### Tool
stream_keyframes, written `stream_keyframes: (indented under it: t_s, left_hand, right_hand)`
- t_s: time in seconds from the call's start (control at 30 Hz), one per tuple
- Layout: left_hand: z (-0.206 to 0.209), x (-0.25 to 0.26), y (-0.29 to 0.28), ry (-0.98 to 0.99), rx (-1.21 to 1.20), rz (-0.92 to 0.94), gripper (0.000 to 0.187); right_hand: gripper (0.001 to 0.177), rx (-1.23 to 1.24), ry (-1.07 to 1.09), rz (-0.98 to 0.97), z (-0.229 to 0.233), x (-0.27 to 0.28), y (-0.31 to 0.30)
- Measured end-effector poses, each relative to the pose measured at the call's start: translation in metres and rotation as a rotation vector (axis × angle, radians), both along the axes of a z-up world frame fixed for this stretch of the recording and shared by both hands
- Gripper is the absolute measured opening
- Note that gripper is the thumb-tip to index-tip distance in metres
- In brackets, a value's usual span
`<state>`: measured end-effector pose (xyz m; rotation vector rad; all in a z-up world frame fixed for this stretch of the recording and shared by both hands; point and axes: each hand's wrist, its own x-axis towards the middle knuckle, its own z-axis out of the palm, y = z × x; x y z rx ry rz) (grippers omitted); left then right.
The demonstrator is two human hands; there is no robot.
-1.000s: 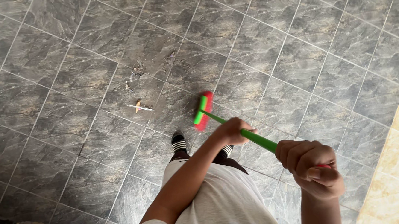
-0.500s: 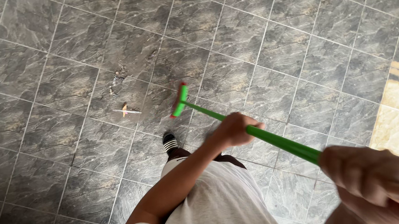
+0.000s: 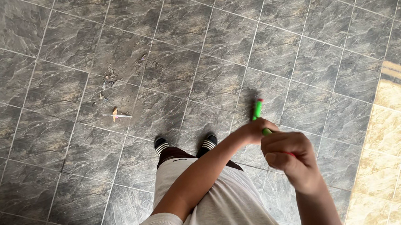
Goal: The person sweeps debris across a tiled floor using a broom, pushing the pile together with several short strokes.
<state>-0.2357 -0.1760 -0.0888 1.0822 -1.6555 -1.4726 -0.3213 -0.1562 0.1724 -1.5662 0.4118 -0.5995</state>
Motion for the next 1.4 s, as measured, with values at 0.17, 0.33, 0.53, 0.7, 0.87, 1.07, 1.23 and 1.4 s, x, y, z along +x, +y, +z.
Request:
stream_keyframes:
  t_s: [0.17,0.33,0.53,0.7,0.87,1.07,1.23,1.4]
  left_hand:
    - [0.022,0.037,0.005,-0.198,0.165,0.077,0.033]
    - [0.053,0.068,0.006,-0.344,0.120,0.180,0.047]
    - [0.042,0.109,0.016,-0.453,0.192,0.196,0.052]
    - [0.019,0.155,0.036,-0.607,0.114,0.285,0.056]
    - [0.026,0.173,0.051,-0.642,0.015,0.421,0.056]
    - [0.077,0.147,0.045,-0.582,0.110,0.268,0.055]
    - [0.118,0.099,0.046,-0.374,0.155,0.069,0.050]
    - [0.101,0.050,0.042,-0.218,-0.136,0.008,0.048]
  right_hand:
    - [0.032,0.139,-0.168,0.073,-0.020,-0.018,-0.024]
    - [0.034,0.081,-0.273,0.191,-0.015,-0.028,-0.046]
    - [0.033,0.153,-0.384,0.186,-0.030,-0.006,-0.054]
    - [0.033,0.240,-0.453,0.160,-0.061,0.024,-0.049]
    - [0.039,0.187,-0.613,0.107,-0.061,0.037,-0.039]
    - [0.038,-0.096,-0.574,-0.028,-0.003,0.011,-0.029]
    - [0.034,0.004,-0.390,0.009,0.048,-0.030,-0.014]
    - [0.031,-0.256,-0.294,-0.055,0.070,-0.010,0.018]
